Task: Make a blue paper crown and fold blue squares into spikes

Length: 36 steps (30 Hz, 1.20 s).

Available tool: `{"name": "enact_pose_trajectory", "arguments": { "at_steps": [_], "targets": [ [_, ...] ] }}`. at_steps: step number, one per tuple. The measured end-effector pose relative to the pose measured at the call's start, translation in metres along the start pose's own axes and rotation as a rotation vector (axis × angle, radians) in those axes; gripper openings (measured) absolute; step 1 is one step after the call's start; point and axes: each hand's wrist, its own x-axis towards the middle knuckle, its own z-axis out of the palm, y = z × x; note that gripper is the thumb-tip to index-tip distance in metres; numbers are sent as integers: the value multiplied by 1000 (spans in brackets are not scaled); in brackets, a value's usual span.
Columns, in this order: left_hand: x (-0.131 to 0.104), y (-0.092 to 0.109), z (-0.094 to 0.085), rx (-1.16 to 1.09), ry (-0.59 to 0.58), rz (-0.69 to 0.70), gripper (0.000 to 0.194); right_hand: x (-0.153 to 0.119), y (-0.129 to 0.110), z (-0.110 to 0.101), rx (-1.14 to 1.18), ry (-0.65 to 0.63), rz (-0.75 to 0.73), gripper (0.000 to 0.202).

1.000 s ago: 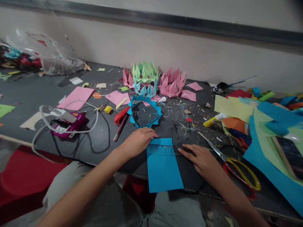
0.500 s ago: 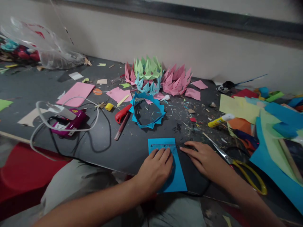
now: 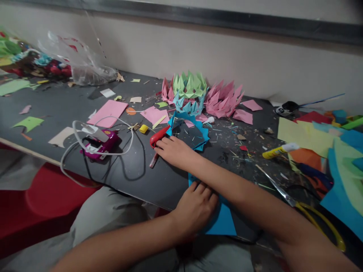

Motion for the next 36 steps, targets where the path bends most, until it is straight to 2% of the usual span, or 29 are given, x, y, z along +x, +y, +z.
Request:
{"name": "enact_pose_trajectory", "arguments": {
  "at_steps": [2, 5, 10, 15, 18, 20, 22, 25, 28, 31, 32, 35, 36],
  "targets": [
    [0, 0, 1, -12, -2, -6, 15, 9, -2, 11, 16, -10, -97, 20],
    [-1, 0, 4, -26, -20, 3, 15, 8, -8, 15, 77, -30, -183, 20],
    [-3, -1, 8, -22, -4, 11, 18, 1, -18, -3, 167, 56, -229, 23],
    [-3, -1, 8, 13, 52, 4, 19, -4, -12, -40, 358, 256, -37, 22],
    [-2, 0, 6, 37, 88, -9, 24, -13, 5, -56, 518, 349, 76, 21],
    [-2, 1, 5, 56, 105, -17, 27, -23, 18, -60, 497, 386, 228, 21],
    [-2, 1, 5, 67, 100, -20, 28, -34, 30, -61, 418, 324, 355, 22],
    [-2, 1, 5, 75, 78, -19, 29, -54, 38, -61, 332, 170, 418, 24],
    [-2, 1, 4, 76, 66, -23, 30, -81, 37, -57, 327, 13, 489, 31],
    [-1, 1, 3, 74, 45, -28, 30, -113, 35, -46, 356, -102, 618, 46],
    [-1, 2, 3, 75, 39, -29, 30, -124, 35, -41, 378, -97, 652, 51],
    [-1, 3, 4, 81, 46, -30, 30, -153, 35, -33, 461, 48, 650, 48],
    [-1, 3, 5, 82, 55, -30, 30, -161, 35, -33, 489, 43, 641, 46]
  ]
}}
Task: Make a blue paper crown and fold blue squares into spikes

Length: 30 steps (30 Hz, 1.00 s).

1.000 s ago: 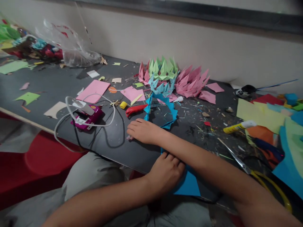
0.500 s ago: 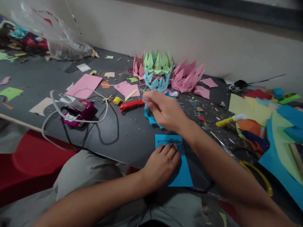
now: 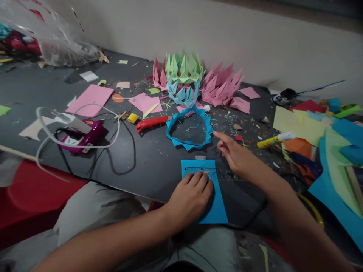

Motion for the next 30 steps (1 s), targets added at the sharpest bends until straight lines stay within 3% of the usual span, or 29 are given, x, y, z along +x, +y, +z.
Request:
{"name": "enact_pose_trajectory", "arguments": {
  "at_steps": [2, 4, 8, 12, 15, 21, 26, 30],
  "targets": [
    [0, 0, 1, -6, 16, 0, 31, -14, 6, -4, 38, -7, 19, 43],
    [0, 0, 1, -16, 29, -5, 31, -27, 10, -7, 130, 78, 124, 35],
    [1, 0, 0, -28, 66, -36, 29, -50, 17, -2, 586, 228, 335, 26],
    [2, 1, -1, -51, 69, -45, 30, -53, 18, 6, 920, 387, 386, 34],
    [2, 1, -1, -69, 60, -48, 31, -50, 17, 11, 833, 343, 298, 31],
    [4, -3, -5, -111, 28, -39, 30, -61, 23, 21, 295, 66, 121, 25],
    [2, -6, -6, -157, -23, -48, 33, -63, 20, 20, 185, 17, -2, 20],
    [2, -7, -6, -185, -47, -78, 34, -61, 14, 18, 167, 34, -12, 19]
  ]
}}
